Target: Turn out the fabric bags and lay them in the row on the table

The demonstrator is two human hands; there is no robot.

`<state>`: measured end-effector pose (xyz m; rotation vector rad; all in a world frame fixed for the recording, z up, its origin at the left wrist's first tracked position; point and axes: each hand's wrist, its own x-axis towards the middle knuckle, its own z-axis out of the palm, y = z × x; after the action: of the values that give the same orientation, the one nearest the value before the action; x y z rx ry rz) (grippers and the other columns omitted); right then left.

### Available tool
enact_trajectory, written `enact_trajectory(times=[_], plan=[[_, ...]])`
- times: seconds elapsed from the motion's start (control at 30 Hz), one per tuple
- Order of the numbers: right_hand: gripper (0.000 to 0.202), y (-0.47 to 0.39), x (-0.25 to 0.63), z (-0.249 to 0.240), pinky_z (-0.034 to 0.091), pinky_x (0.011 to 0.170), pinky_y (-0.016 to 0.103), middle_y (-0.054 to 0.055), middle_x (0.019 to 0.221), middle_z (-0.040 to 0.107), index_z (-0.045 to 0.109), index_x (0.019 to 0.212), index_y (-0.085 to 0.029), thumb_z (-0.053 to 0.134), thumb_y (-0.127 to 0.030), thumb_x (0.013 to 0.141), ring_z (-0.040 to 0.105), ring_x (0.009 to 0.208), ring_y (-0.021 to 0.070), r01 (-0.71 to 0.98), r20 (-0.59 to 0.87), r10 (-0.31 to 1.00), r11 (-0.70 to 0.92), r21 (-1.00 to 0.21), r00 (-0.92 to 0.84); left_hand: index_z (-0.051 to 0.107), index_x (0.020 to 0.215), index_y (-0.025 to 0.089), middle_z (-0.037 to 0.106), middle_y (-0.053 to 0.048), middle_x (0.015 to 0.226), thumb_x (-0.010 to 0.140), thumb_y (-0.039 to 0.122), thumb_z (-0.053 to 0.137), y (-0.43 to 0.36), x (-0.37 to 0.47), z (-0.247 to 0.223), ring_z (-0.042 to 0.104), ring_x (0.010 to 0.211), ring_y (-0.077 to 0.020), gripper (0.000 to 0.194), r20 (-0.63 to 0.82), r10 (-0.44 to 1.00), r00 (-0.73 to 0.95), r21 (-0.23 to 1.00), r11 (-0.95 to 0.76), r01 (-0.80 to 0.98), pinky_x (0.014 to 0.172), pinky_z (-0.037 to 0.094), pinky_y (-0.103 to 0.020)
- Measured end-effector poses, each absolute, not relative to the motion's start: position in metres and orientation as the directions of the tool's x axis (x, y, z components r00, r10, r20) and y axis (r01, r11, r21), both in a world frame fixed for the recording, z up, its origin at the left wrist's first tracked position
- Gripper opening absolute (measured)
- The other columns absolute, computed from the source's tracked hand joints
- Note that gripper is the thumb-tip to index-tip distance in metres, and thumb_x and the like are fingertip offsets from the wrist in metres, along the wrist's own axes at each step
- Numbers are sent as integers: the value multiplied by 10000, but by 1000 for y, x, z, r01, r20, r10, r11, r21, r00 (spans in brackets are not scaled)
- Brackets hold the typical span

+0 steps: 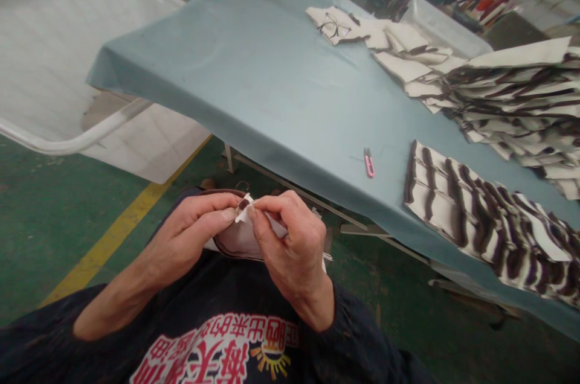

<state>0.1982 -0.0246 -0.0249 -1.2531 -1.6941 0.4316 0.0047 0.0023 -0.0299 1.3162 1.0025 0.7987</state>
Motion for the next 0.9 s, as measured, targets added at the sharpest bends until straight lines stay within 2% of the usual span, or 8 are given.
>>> enact_trajectory(times=[0.1,0.23,0.4,0.57,0.9], plan=[[167,-25,197,-27,520,705,310,22,867,778,771,969,-231,678,-170,1094,692,751,168,540,473,881,406,-737,-18,926,1139,260,878,-13,1081,1097,367,644,1,4,-41,764,1009,-213,304,-144,904,402,988,157,0,869,574,-224],[156,-25,197,-27,516,696,302,19,854,773,772,966,-218,689,-153,1081,683,739,159,538,478,878,416,-733,-28,920,1153,272,873,2,1058,1083,414,735,-2,1,-48,743,950,-181,243,-149,893,424,978,196,-69,846,568,-201],[151,-24,196,-27,530,673,290,4,843,769,779,952,-225,686,-178,1060,646,689,145,473,416,909,376,-797,-21,926,1072,264,870,11,981,1062,375,763,-2,3,-45,724,881,-151,198,-144,906,398,981,185,-65,786,544,-177],[154,-24,195,-26,532,670,299,10,827,760,789,944,-223,676,-201,1047,631,675,148,437,362,932,324,-839,4,913,1021,221,855,-11,925,1016,364,788,-2,4,-45,718,841,-164,190,-141,917,373,983,173,-55,764,554,-196],[156,-22,193,-23,532,666,300,10,799,756,778,906,-221,678,-238,1025,630,665,148,360,299,954,276,-891,10,847,1064,203,863,-44,1021,971,314,805,-7,-6,-60,775,907,-208,150,-168,895,413,974,214,-68,787,613,-234]])
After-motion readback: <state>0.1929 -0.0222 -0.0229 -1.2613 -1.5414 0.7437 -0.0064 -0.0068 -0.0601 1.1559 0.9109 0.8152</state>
